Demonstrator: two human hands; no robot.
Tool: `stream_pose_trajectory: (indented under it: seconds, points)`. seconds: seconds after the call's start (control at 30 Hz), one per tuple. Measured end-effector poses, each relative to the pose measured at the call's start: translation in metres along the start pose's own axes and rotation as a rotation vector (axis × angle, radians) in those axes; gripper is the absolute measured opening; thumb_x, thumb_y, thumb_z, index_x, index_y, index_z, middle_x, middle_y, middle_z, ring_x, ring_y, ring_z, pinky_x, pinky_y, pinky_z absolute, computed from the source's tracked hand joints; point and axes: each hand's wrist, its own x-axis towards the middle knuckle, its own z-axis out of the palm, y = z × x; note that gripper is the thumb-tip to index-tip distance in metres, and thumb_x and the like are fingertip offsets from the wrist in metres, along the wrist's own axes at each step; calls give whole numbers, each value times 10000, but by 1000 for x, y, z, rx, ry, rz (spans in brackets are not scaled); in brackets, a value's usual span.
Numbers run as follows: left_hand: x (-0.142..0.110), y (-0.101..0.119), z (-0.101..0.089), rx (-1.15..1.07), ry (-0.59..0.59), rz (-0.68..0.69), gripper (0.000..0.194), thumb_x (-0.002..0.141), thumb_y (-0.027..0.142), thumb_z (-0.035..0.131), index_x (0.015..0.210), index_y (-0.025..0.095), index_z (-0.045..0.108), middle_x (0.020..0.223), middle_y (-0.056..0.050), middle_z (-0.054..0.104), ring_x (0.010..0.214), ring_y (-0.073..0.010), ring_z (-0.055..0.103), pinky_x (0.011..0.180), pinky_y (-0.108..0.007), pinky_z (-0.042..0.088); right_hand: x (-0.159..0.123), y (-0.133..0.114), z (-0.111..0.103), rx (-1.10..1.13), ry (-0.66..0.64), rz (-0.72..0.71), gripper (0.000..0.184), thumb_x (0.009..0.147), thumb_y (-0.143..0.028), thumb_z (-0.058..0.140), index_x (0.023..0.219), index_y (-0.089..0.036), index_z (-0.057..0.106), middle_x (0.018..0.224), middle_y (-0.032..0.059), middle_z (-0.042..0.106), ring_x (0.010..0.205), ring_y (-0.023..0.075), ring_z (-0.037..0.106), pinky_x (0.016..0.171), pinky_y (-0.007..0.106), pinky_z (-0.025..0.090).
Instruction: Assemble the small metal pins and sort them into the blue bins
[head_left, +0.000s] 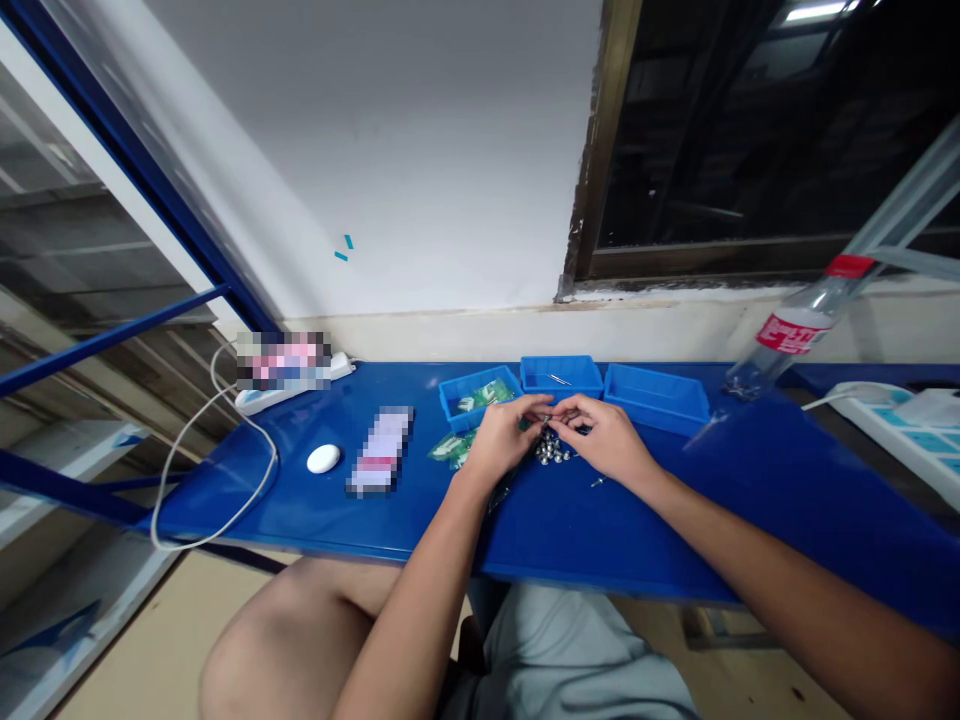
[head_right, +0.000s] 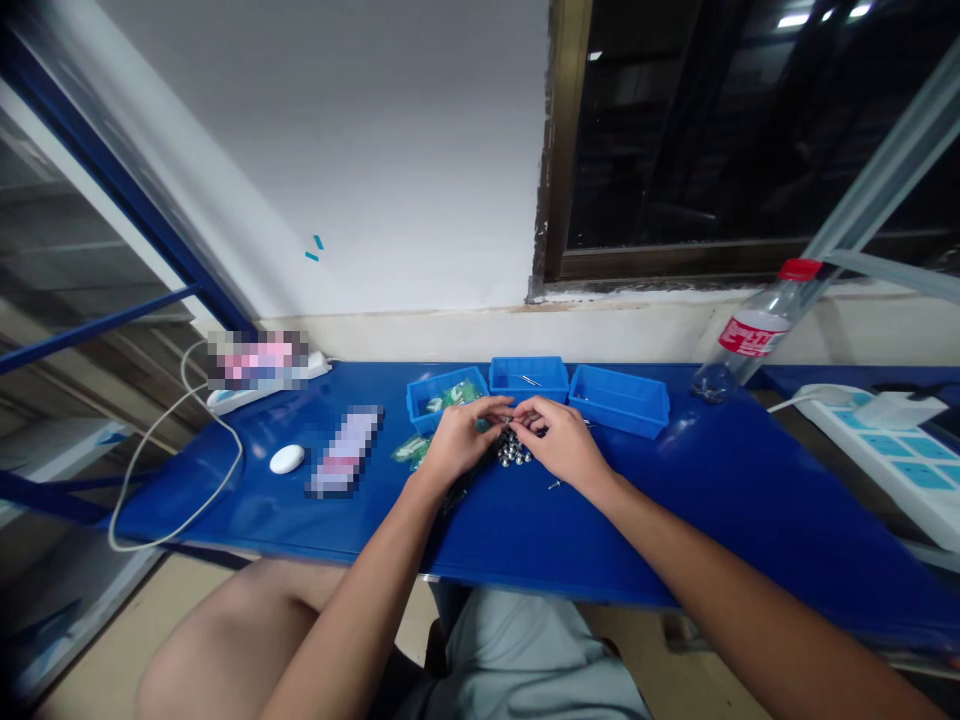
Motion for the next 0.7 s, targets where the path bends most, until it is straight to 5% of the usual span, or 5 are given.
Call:
stream_pose_trajectory:
  seconds: [0.37,0.7]
  points:
    - [-2,0,4,-119,79,-66,545,836,1,680,1352,176,657,1118,-85,807,912,-184,806,863,-315,672,2,-8,-1,-45,-19,-128,174,956,-272,624,1064,-232,755,993,67,723,821,201,705,740,340,622]
    - [0,-3,2,-86,67,-65,498,853,23,681,1331,164,673,1085,-93,815,991,-211,797,918,-350,663,1,-16,0,-51,-54,-139,185,973,-332,647,1086,-234,756,996,75,714,855,213,713,739,343,636]
